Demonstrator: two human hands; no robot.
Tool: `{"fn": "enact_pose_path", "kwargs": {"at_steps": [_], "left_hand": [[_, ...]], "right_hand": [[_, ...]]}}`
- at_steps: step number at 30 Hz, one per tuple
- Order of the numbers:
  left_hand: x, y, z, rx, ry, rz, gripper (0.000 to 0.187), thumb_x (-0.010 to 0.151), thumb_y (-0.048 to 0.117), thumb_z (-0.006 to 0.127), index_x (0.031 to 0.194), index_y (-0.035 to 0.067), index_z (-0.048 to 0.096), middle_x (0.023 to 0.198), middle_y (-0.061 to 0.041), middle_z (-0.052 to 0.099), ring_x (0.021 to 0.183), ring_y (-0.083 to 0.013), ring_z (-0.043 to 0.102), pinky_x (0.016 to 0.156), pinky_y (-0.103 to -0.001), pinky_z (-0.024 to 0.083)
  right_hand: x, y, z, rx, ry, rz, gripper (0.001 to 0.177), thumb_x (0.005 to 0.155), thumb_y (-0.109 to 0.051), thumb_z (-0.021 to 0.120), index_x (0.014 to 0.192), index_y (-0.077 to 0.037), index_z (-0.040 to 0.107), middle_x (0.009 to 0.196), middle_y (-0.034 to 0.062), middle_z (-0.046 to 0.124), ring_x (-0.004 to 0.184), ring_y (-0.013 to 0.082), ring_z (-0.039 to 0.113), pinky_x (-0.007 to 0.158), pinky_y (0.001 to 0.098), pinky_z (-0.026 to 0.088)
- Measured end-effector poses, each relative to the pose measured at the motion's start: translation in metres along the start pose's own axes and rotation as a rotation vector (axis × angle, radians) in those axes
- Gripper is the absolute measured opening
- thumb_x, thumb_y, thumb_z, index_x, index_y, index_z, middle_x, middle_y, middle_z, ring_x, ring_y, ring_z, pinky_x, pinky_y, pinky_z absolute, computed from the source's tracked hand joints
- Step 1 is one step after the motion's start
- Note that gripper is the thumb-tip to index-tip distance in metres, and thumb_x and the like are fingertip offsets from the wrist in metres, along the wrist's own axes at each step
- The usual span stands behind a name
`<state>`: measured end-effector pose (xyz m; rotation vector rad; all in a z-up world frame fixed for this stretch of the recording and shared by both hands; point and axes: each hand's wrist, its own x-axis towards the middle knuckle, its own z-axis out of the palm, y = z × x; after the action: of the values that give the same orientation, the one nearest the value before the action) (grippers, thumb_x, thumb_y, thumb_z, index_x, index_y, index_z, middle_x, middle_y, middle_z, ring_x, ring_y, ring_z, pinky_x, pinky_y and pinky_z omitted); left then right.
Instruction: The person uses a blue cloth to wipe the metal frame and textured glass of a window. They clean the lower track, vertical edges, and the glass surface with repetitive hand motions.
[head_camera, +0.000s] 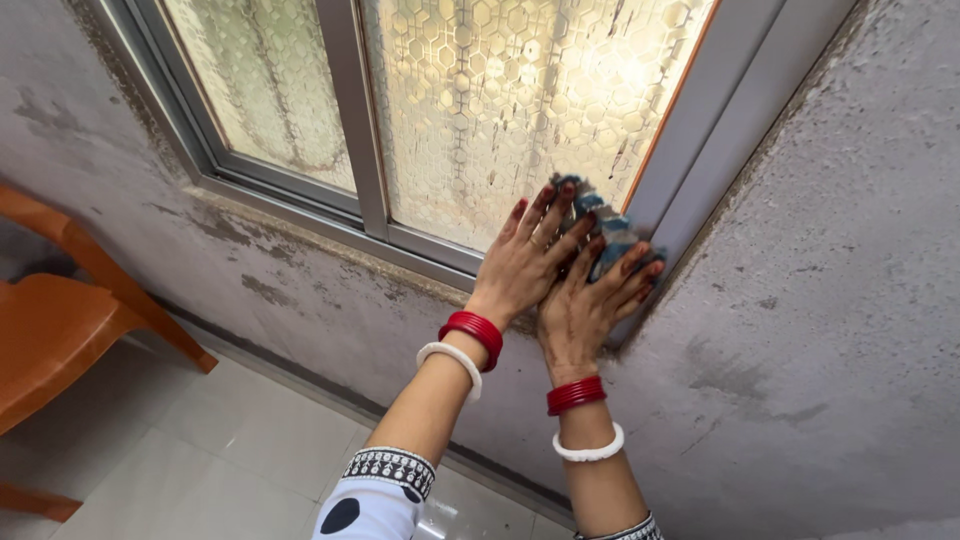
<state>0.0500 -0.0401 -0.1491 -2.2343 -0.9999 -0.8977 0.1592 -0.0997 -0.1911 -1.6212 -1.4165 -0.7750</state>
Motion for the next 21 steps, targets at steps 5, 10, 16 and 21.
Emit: {"fn": "enact_pose_path", "kwargs": {"at_steps": [5,10,16,21], "left_hand": [[-0.027,0.01,0.009,0.023,-0.094,-0.06,0.062,0.11,0.037,0.039,0.167,0.035,0.013,0.174,-0.006,-0.007,0.161,-0.0229,-0.008,0.131,-0.045,-0.005],[-0.039,0.015,0.016,-0.061,-0.054,-0.074,0.06,0.112,0.039,0.039,0.167,0.033,0.017,0.174,-0.007,-0.005,0.161,-0.0232,-0.006,0.131,-0.046,-0.004],[-0.062,0.01,0.013,-0.059,-0.082,-0.092,0.058,0.111,0.04,0.04,0.166,0.033,0.026,0.175,-0.005,0.006,0.162,-0.0203,0.001,0.132,-0.044,-0.002],[-0.042,-0.004,0.016,0.02,-0.009,-0.076,0.058,0.111,0.04,0.039,0.166,0.032,0.023,0.175,-0.005,0.005,0.161,-0.0209,0.002,0.13,-0.047,-0.002]], "right_hand": [[-0.025,0.002,0.012,-0.003,-0.042,0.033,0.081,0.112,-0.043,0.05,0.168,-0.032,-0.007,0.171,0.0215,-0.013,0.155,0.0548,-0.011,0.125,0.0708,0.003],[-0.04,0.01,0.013,0.032,-0.084,0.004,0.076,0.112,-0.04,0.049,0.168,-0.032,-0.003,0.171,0.0226,-0.011,0.156,0.0548,-0.008,0.125,0.0709,0.003],[-0.055,-0.005,0.011,0.113,-0.14,0.029,0.074,0.108,-0.035,0.046,0.168,-0.028,0.002,0.169,0.0254,-0.011,0.154,0.0561,-0.008,0.123,0.0712,0.0],[-0.026,-0.012,0.007,0.168,-0.113,-0.074,0.072,0.11,-0.035,0.045,0.167,-0.024,0.004,0.171,0.0195,-0.012,0.156,0.0507,-0.01,0.124,0.0668,-0.005]]}}
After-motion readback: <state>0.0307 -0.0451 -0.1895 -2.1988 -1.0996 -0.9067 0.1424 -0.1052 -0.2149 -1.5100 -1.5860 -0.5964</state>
